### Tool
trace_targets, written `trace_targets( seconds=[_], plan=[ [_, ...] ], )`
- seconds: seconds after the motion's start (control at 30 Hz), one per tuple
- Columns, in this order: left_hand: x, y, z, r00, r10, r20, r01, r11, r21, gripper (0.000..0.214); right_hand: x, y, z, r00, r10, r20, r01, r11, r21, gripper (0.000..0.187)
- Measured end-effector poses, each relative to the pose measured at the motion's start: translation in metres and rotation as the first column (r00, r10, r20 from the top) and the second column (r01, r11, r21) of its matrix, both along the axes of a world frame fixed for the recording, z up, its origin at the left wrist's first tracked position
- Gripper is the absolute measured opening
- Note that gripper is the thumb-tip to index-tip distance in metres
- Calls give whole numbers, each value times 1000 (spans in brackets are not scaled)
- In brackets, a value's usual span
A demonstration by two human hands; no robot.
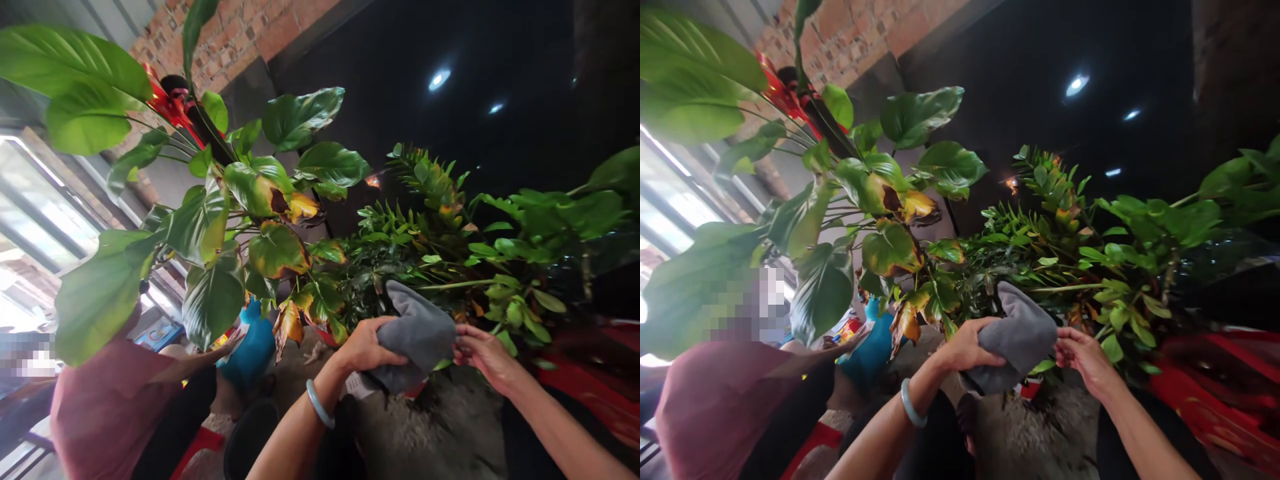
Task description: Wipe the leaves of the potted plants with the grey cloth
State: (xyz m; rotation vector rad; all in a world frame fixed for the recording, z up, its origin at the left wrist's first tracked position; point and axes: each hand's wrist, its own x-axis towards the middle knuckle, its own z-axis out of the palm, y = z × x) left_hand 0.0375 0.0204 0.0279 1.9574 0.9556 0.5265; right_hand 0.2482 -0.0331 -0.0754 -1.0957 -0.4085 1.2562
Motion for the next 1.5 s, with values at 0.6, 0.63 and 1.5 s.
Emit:
trace_targets(
  seconds=[0.6, 0.63, 1.5],
  plan=[
    [3, 6, 11, 964, -227, -139, 221, 973, -60, 60, 10, 1, -10, 999, -11, 37, 14, 996, -86, 13],
    [4, 10, 19, 985, -170, -40, 169, 985, -17, 61, 9, 1, -9, 999, -7, 34, 9, 997, -79, 14],
    [-56, 27, 3, 859, 509, 62, -512, 848, 136, 56, 2, 2, -5, 999, 3, 33, -2, 1000, -25, 22]
  ],
)
